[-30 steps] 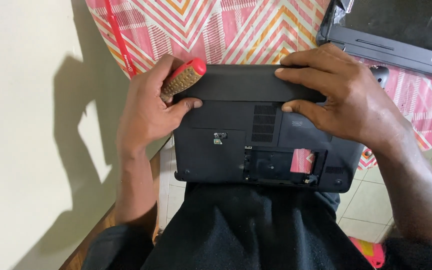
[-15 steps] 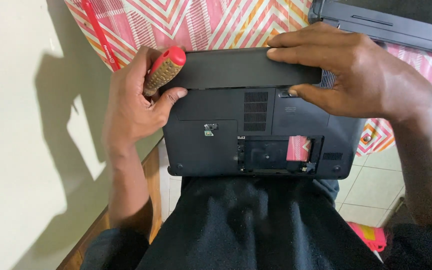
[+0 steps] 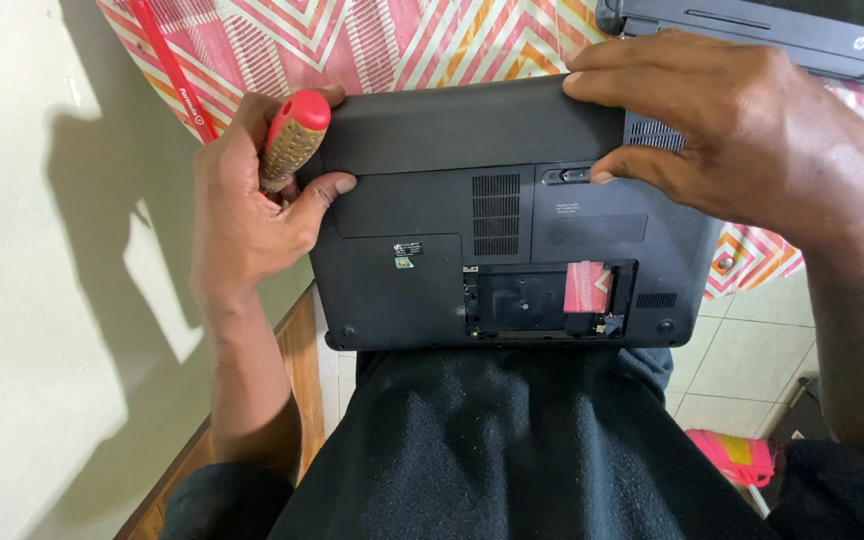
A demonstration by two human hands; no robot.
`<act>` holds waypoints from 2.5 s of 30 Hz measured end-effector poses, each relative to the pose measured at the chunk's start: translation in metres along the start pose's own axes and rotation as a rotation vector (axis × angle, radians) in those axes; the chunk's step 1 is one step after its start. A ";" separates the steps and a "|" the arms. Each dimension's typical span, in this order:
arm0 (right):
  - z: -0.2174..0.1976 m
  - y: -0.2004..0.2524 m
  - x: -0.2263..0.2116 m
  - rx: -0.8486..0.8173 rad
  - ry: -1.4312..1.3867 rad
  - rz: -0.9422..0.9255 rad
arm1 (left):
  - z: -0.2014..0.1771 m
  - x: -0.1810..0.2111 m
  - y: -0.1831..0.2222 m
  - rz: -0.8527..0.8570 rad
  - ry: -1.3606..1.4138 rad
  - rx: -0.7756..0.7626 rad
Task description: Disassembling a laptop by unscrewing the bottom case and prying it open to access internal components.
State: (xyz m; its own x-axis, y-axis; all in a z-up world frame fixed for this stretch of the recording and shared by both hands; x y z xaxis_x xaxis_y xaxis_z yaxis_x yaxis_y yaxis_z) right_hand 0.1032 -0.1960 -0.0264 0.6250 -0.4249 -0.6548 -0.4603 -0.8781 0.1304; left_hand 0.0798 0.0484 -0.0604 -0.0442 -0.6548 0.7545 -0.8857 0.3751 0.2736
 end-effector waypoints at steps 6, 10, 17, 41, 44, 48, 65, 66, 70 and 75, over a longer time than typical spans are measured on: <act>-0.001 0.000 -0.012 0.034 -0.027 -0.071 | -0.002 0.010 0.001 0.121 0.007 0.002; 0.000 0.000 -0.016 0.026 0.011 -0.058 | -0.004 0.019 0.001 0.230 0.040 0.012; 0.012 0.004 -0.017 0.073 0.052 0.009 | -0.006 0.007 0.002 0.169 0.060 0.044; 0.003 0.008 -0.002 0.149 0.067 0.239 | -0.004 0.025 -0.002 0.242 -0.084 0.078; 0.004 0.006 0.001 0.140 -0.039 0.234 | -0.004 0.026 -0.001 0.275 -0.084 0.078; 0.008 0.005 0.007 0.130 -0.100 0.230 | -0.001 0.021 -0.002 0.229 -0.109 0.039; 0.001 0.008 0.030 0.062 -0.466 0.316 | -0.008 0.028 -0.009 0.197 -0.092 0.006; 0.000 0.008 0.026 0.072 -0.444 0.259 | -0.007 0.030 -0.009 0.214 -0.098 -0.007; 0.004 0.010 0.024 0.101 -0.411 0.234 | -0.003 0.036 -0.004 0.266 -0.131 -0.004; 0.011 0.010 0.026 0.110 -0.423 0.260 | 0.000 0.037 -0.001 0.297 -0.139 0.010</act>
State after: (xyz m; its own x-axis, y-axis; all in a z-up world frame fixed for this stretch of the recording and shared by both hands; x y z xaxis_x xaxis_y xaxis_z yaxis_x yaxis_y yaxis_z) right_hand 0.1078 -0.2137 -0.0501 0.1813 -0.4801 -0.8583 -0.6448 -0.7170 0.2648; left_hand 0.0790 0.0232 -0.0328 -0.3633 -0.6014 0.7115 -0.8291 0.5571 0.0475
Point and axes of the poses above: each hand's wrist, its own y-axis away from the middle knuckle, its own z-axis out of the palm, x = y × z, the point moved 10 cm from there along -y, towards the middle knuckle, and after that the axes turned 15 degrees about -x, right-handed, at the moved point
